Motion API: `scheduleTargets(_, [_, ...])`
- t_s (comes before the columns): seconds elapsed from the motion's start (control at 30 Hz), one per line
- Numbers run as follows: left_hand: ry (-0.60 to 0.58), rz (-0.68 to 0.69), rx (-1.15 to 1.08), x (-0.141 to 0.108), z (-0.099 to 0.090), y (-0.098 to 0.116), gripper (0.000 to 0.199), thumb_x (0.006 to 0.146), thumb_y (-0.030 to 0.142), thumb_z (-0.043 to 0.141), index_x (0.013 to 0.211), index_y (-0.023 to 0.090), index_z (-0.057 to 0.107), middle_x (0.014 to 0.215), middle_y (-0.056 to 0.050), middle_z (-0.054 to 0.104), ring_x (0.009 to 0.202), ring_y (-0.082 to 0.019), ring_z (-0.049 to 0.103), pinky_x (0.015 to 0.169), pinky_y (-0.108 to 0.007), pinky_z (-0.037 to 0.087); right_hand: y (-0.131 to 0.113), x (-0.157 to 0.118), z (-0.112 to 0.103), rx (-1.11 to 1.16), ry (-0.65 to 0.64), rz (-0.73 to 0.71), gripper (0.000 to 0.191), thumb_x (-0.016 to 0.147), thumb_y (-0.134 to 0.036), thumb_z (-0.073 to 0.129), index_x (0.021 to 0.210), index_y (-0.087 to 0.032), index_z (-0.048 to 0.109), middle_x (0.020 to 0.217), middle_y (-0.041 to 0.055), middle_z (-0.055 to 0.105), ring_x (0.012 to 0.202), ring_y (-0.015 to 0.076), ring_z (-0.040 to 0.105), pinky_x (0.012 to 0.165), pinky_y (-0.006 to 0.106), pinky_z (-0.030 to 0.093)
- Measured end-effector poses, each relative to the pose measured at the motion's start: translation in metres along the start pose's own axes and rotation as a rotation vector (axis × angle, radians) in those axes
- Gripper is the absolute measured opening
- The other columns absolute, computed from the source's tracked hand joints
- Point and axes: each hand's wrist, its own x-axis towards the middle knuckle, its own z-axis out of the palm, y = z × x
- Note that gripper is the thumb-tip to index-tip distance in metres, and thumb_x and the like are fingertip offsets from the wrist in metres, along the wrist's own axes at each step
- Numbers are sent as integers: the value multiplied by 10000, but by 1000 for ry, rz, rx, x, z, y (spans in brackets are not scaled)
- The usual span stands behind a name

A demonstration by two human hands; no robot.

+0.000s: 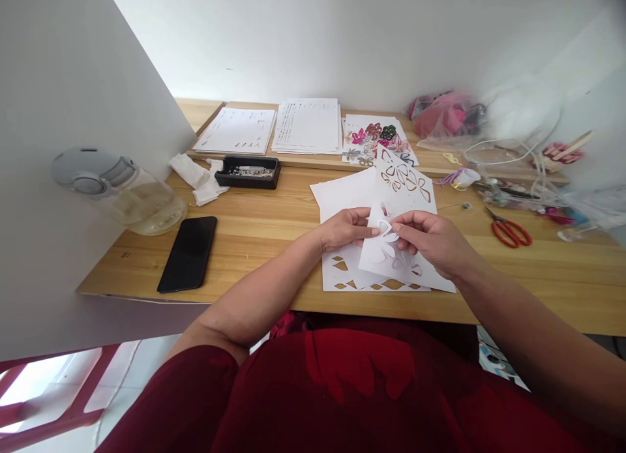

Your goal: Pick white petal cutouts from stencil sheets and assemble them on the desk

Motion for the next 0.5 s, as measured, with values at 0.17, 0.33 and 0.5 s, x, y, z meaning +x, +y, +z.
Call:
scheduleTargets(0.17, [-3, -9, 0, 0, 0, 0, 530, 637, 355, 868, 1101, 179, 682, 942, -51, 671, 786, -129, 616, 676, -243, 465, 0, -1, 2, -48, 27, -40, 189, 772, -370, 718, 848, -197, 708, 635, 16, 626, 562, 120, 536, 513, 241, 423])
scheduleTargets(0.33, [5, -9, 19, 1, -1, -1, 557, 638, 354, 869, 1125, 174, 669, 928, -50, 662, 757, -115, 606, 632, -218, 449, 0, -3, 2, -98, 41, -97, 202, 790, -389, 702, 871, -205, 718, 680, 24, 649, 586, 132, 555, 539, 257, 439])
scheduleTargets(0.5, [-11, -20, 19, 0, 0, 1, 520, 651, 359, 860, 1099, 172, 674, 901, -33, 649, 780, -115, 604, 656, -225, 468, -1, -5, 3, -91, 39, -113, 220, 774, -417, 717, 838, -207, 703, 644, 9, 631, 555, 129, 540, 513, 259, 418])
